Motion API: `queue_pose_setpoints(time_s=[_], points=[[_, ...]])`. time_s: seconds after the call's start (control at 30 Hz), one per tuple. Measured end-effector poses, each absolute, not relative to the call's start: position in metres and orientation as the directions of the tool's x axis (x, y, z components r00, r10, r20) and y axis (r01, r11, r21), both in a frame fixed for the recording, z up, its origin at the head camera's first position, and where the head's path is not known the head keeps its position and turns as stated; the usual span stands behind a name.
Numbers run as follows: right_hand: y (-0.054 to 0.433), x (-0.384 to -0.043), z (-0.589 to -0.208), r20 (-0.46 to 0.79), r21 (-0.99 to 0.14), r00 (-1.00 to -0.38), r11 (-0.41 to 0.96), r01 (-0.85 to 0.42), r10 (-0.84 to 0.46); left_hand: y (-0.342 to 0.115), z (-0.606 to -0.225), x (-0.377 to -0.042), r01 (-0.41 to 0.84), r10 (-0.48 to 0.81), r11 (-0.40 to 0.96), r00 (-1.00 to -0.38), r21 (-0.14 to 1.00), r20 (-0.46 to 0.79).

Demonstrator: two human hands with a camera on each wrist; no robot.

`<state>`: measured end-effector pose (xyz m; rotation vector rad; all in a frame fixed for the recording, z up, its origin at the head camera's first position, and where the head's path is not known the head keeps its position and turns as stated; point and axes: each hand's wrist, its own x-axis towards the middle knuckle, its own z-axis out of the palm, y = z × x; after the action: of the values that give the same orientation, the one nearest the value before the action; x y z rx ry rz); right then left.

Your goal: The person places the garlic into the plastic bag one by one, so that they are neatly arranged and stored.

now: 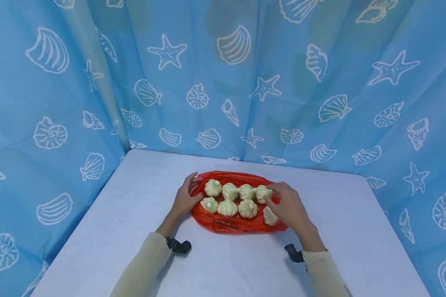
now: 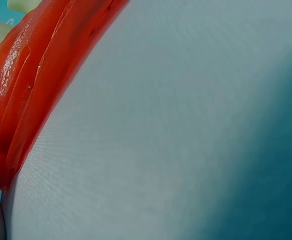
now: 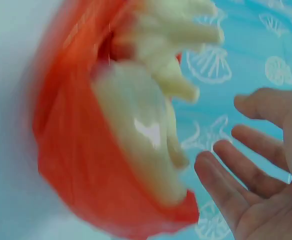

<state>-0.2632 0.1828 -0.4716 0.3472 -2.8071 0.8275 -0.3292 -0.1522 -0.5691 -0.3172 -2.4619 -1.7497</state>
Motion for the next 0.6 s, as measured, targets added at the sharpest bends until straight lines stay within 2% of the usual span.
queue_pose_setpoints(time_s=[0.13,0.33,0.47,0.6], points=[[0.198,-0.268,-0.469,0.197,-0.497,-0.979,0.854,-0.153,-0.061,-0.152,-0.57,-0.33,0.233,0.106,0.312,-0.972,0.921,0.21],[0.21,-0.271,-0.477,0.039,-0.511,-0.998,0.859,0.017,0.043,-0.152,-0.572,-0.332,0.245,0.105,0.322,-0.969,0.915,0.222],[0.214,-0.272,-0.485,-0.001,-0.55,-0.998,0.833,0.059,0.07,-0.152,-0.572,-0.331,0.255,0.094,0.309,-0.967,0.916,0.237],[0.218,-0.273,-0.488,0.021,-0.57,-0.997,0.82,0.048,0.073,-0.151,-0.571,-0.33,0.244,0.065,0.291,-0.97,0.925,0.235]])
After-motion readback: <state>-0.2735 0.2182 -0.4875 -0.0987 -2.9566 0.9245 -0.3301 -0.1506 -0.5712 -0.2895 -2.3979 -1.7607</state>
